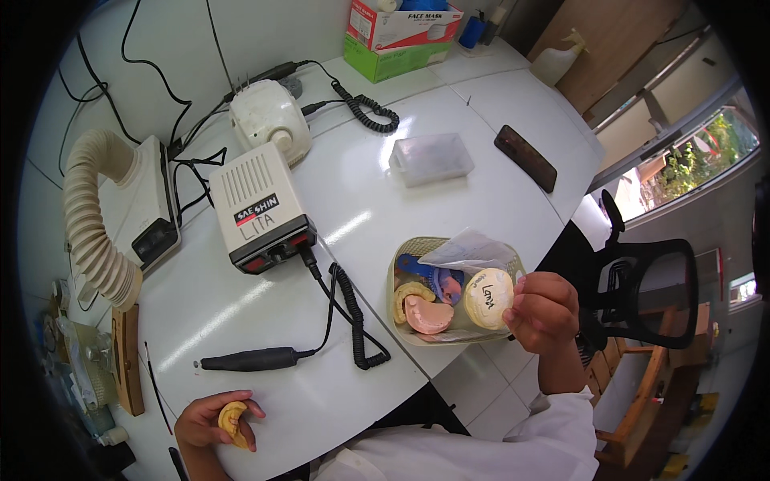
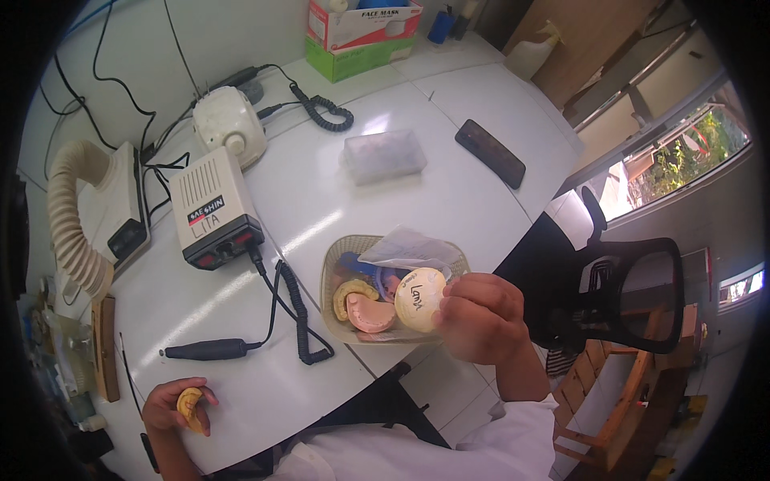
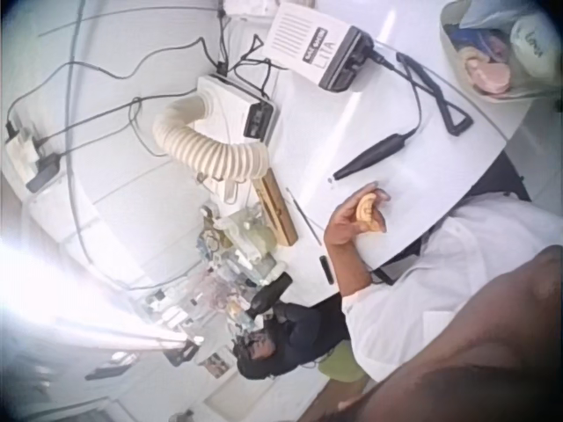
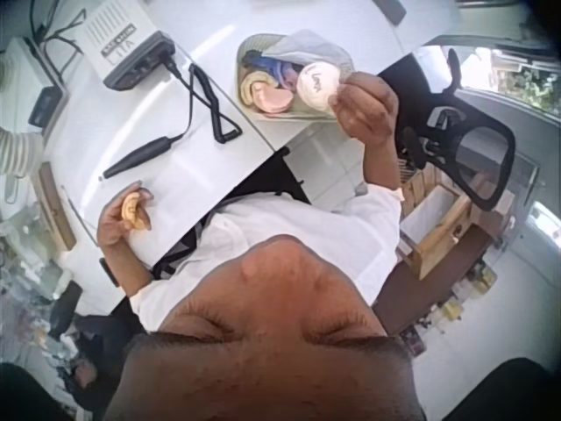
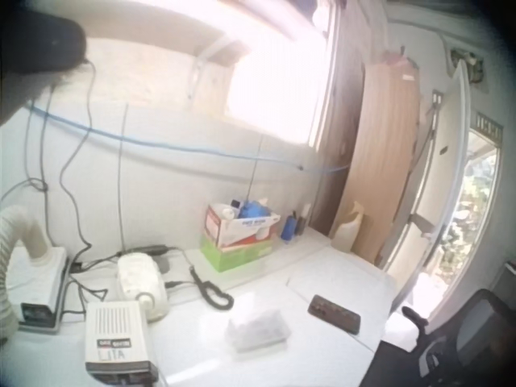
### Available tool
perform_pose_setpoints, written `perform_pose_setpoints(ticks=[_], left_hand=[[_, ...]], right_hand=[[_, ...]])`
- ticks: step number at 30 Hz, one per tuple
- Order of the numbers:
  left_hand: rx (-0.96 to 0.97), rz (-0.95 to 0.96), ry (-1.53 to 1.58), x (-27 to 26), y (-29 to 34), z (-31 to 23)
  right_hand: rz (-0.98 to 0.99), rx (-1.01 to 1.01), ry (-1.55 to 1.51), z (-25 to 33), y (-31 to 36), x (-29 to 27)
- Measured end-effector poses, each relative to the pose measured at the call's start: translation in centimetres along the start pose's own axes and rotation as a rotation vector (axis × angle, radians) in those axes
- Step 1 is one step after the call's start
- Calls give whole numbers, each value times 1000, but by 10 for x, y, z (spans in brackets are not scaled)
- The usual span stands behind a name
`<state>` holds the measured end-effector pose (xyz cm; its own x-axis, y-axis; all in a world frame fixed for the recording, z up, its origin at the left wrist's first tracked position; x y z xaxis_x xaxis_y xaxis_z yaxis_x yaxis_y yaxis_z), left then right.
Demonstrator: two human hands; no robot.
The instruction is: The person assembles a dental prosthesis by fitting a small metal component into a yellow dental cast. They use a rotary tool to grind and adjust the metal piece, then repeatedly test the fit by placing it into the cast. The person also handles a pink denture base, comparing it with the yellow cast and placing it into a basket.
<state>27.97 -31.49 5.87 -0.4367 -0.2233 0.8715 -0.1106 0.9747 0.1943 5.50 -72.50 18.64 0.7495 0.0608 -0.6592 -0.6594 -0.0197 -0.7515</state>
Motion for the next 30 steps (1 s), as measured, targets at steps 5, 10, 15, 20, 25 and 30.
perform_pose_setpoints(ticks=[5,10,15,20,25,30], left_hand=[[-5,-5,-59,1,-2,-2],[-8,2,-101,3,-2,-4],[-8,13,-73,5,-2,-4],[-11,0,-54,4,-1,-3],[-14,-6,-39,4,-2,-3],[-19,-11,-49,6,-2,-3]], right_hand=[[115,-276,96,8,-9,-1],[520,-202,110,-1,-25,8],[847,-228,204,0,-26,25],[894,-103,194,10,-37,32],[1087,-188,127,16,-24,58],[1005,-79,-127,5,-28,63]])
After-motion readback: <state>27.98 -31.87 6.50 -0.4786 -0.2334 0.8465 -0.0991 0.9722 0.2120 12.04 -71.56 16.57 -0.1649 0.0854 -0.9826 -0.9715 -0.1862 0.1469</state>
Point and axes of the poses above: each hand's wrist, its own y-axis away from the middle knuckle, its own x-axis out of the palm, z = x × y, the point moved 5 cm from there along -y, towards the middle knuckle, and after that the axes turned 13 degrees about y, right-handed, at the moved point
